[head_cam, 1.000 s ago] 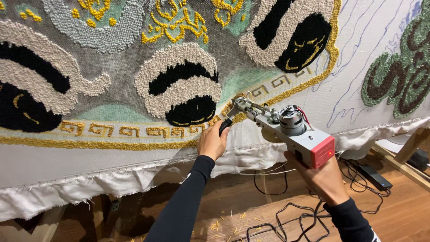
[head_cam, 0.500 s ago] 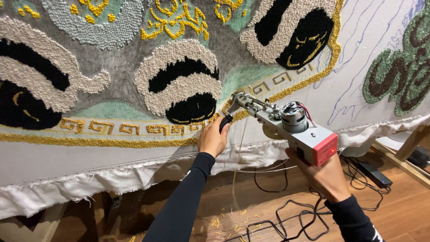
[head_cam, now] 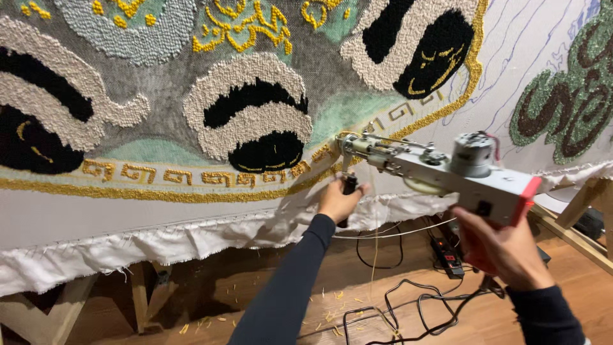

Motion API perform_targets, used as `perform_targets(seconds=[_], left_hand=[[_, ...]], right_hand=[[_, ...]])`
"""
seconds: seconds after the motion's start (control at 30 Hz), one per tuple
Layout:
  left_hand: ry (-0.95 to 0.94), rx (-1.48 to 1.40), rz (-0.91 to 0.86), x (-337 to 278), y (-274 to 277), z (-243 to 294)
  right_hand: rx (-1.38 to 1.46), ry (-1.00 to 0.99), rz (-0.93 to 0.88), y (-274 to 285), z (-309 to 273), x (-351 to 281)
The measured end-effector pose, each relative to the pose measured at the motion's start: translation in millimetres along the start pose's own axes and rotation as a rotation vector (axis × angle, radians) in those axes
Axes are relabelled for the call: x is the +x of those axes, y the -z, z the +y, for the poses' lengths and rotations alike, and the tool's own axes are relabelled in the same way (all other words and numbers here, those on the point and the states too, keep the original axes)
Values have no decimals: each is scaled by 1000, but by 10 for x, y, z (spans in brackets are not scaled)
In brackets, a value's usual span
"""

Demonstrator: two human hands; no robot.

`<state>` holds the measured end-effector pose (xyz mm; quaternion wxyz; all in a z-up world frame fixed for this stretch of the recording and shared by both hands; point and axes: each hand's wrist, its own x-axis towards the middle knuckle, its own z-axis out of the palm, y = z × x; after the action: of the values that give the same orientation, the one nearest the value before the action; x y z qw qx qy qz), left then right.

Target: The person uses a handheld tufting gun to apply gold yarn along a pre-drawn border on a large canvas stretched on a frame. The operator guides the tool steadily while feeding yarn and occasionally adjusting the yarn with the left hand.

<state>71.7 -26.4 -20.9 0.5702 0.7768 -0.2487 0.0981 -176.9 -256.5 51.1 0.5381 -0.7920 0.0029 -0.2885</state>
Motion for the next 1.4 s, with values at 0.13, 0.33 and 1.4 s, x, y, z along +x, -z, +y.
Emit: perform_targets(seconds=[0.13, 0.33, 1.4], left_hand=[[120, -380, -137, -32, -376, 153], [-80, -132, 224, -71, -582, 358], [-323, 186, 309, 202, 302, 574]], right_hand=[[222, -193, -11, 277, 43, -54], [329, -297, 36, 490, 164, -105], [391, -333, 6, 572, 268, -5]])
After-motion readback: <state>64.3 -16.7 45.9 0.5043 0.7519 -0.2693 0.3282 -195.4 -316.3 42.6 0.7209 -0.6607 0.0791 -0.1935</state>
